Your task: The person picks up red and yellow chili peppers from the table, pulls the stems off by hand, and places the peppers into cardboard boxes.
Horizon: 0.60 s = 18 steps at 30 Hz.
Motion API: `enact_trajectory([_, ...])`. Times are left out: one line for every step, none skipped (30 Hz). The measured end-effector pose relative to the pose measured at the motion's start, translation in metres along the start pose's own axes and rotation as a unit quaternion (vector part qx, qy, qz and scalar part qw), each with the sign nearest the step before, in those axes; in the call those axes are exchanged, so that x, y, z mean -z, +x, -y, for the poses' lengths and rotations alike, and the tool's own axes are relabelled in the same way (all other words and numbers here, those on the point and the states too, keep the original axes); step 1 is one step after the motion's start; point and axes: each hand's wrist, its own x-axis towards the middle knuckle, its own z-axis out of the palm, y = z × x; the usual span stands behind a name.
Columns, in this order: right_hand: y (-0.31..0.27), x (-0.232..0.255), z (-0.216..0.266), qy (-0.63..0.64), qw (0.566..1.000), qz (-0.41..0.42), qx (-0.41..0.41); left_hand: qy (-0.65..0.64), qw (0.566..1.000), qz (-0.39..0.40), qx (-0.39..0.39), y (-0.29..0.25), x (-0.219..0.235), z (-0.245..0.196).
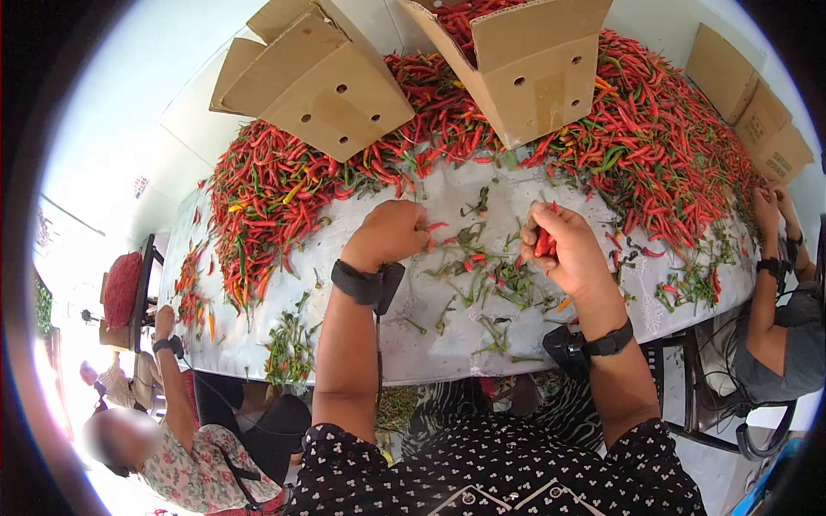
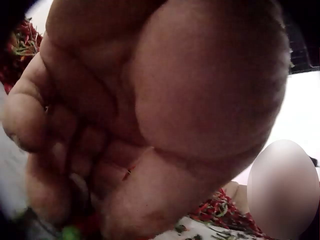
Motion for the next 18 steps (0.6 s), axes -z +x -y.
enact_trajectory([0.0,0.0,-0.001,0.0,1.0,0.0,0.0,-0.031,0.999,-0.01,-0.024,0.0,0.004,-0.006])
enact_trajectory([0.001,0.0,-0.002,-0.006,1.0,0.01,-0.003,-0.03,0.999,-0.009,-0.025,-0.001,0.008,-0.012])
enact_trajectory([0.0,0.0,-0.003,-0.011,1.0,0.02,-0.006,-0.167,0.986,0.018,0.013,-0.004,0.014,-0.024])
enact_trajectory([-0.001,0.0,-0.003,-0.011,1.0,0.019,-0.005,-0.299,0.952,0.044,0.051,-0.005,0.018,-0.033])
enact_trajectory([-0.001,-0.001,-0.003,-0.028,0.999,0.027,0.0,-0.299,0.952,0.044,0.049,-0.005,0.018,-0.039])
enact_trajectory([-0.002,-0.003,-0.004,-0.046,0.998,0.035,0.003,-0.354,0.934,0.04,0.027,-0.005,0.018,-0.043])
enact_trajectory([-0.002,-0.004,-0.003,-0.046,0.998,0.035,0.004,-0.407,0.913,0.036,0.005,-0.004,0.016,-0.048])
enact_trajectory([-0.004,-0.007,-0.002,-0.079,0.996,0.026,0.012,-0.407,0.913,0.036,0.005,-0.003,0.012,-0.051])
enact_trajectory([-0.005,-0.009,-0.001,-0.111,0.994,0.018,0.02,-0.452,0.89,0.043,-0.035,-0.002,0.006,-0.054])
enact_trajectory([-0.007,-0.013,0.0,-0.111,0.993,0.018,0.02,-0.495,0.864,0.05,-0.075,-0.001,0.002,-0.057])
enact_trajectory([-0.009,-0.017,0.001,-0.115,0.993,0.012,0.035,-0.495,0.864,0.05,-0.074,0.0,0.0,-0.06])
enact_trajectory([-0.01,-0.018,0.002,-0.119,0.992,0.005,0.05,-0.493,0.864,0.054,-0.079,0.0,-0.001,-0.064])
enact_trajectory([-0.009,-0.017,0.001,-0.119,0.992,0.005,0.05,-0.492,0.865,0.057,-0.084,0.0,-0.002,-0.066])
enact_trajectory([-0.008,-0.016,0.0,-0.14,0.988,0.008,0.058,-0.492,0.865,0.058,-0.083,0.0,-0.002,-0.068])
enact_trajectory([-0.007,-0.015,-0.001,-0.16,0.985,0.011,0.067,-0.499,0.861,0.056,-0.086,0.001,-0.002,-0.069])
enact_trajectory([-0.007,-0.015,-0.002,-0.16,0.985,0.01,0.067,-0.506,0.856,0.055,-0.089,0.001,-0.002,-0.069])
enact_trajectory([-0.007,-0.017,-0.002,-0.181,0.979,0.002,0.089,-0.506,0.856,0.055,-0.089,0.0,0.0,-0.07])
enact_trajectory([-0.007,-0.018,-0.003,-0.202,0.973,-0.007,0.111,-0.508,0.855,0.07,-0.079,-0.001,0.002,-0.071])
